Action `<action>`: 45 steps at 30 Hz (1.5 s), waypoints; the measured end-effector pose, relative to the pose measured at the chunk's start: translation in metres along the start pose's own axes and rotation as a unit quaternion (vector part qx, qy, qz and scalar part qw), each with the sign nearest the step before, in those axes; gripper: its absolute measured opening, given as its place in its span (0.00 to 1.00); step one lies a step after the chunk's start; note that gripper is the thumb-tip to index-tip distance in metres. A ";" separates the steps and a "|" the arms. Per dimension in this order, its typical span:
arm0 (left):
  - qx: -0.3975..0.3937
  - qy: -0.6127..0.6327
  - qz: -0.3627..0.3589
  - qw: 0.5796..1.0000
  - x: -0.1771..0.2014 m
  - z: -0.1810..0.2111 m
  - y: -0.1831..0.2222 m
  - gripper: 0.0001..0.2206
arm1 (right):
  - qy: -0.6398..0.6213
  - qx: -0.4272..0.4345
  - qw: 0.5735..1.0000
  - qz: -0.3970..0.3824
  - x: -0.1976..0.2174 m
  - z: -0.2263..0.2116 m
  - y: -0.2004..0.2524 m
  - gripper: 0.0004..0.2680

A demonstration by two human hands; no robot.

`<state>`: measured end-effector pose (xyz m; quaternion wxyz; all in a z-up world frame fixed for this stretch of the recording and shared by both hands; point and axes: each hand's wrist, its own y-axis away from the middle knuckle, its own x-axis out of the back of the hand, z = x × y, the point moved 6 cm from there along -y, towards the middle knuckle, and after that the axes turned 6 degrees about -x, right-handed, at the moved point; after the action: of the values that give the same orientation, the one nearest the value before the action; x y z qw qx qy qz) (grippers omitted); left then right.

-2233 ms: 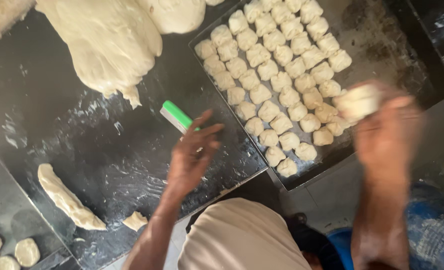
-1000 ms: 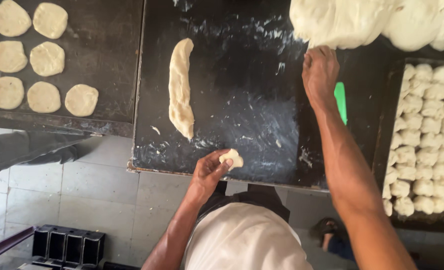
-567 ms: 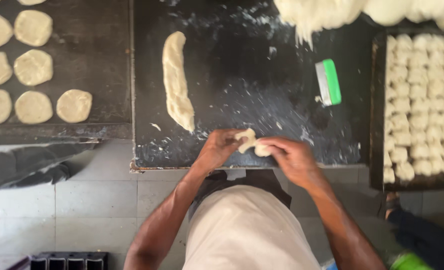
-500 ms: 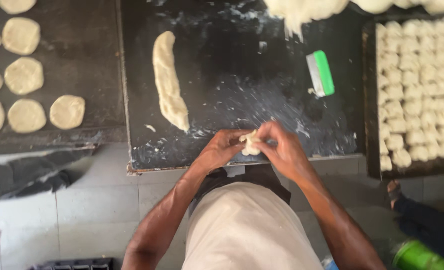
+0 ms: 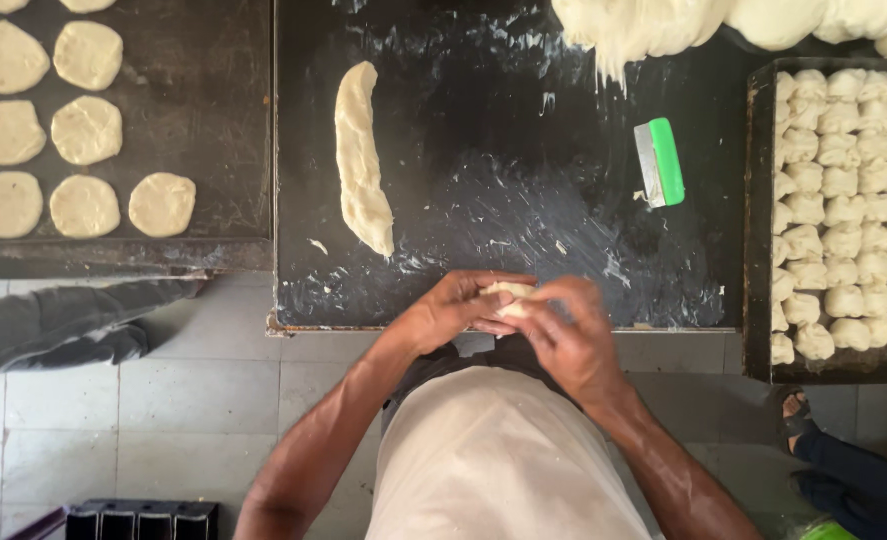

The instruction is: The person cuts strips of dough using a scraper, folds and pinches the small pieces into balls, places them on a metal tray, and later flattens a large portion of dough on the workspace by hand.

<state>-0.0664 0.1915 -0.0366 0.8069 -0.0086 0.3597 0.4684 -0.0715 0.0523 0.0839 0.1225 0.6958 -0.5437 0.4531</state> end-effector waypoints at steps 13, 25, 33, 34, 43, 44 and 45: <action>-0.053 -0.382 0.121 0.914 -0.034 0.039 -0.045 0.17 | -0.066 -0.102 0.987 -0.102 0.015 0.075 -0.017 0.11; -0.025 -0.185 -0.117 0.976 -0.157 -0.021 -0.183 0.19 | -0.263 -0.336 0.897 0.113 0.110 0.215 0.078 0.13; -0.129 -0.197 -0.076 0.969 -0.173 0.032 -0.239 0.14 | -0.437 -0.409 0.690 0.407 0.309 0.355 0.217 0.19; -0.111 -0.217 -0.031 0.969 -0.162 0.033 -0.240 0.14 | -0.377 -0.349 0.757 0.403 0.340 0.361 0.228 0.17; -0.112 -0.285 0.168 0.937 -0.052 0.038 -0.164 0.11 | 0.318 -0.492 0.806 0.082 0.279 0.428 0.217 0.37; -0.121 -0.280 0.187 0.934 -0.037 0.039 -0.139 0.10 | 0.254 -0.503 0.820 0.102 0.276 0.417 0.225 0.36; -0.131 -0.276 0.207 0.929 -0.027 0.036 -0.110 0.10 | 0.247 -0.465 0.847 0.074 0.268 0.420 0.214 0.33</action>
<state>0.0303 0.1218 -0.0296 0.7513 0.0903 0.0517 0.6517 -0.0487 -0.4799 -0.0157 0.5284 0.3802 -0.6923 0.3115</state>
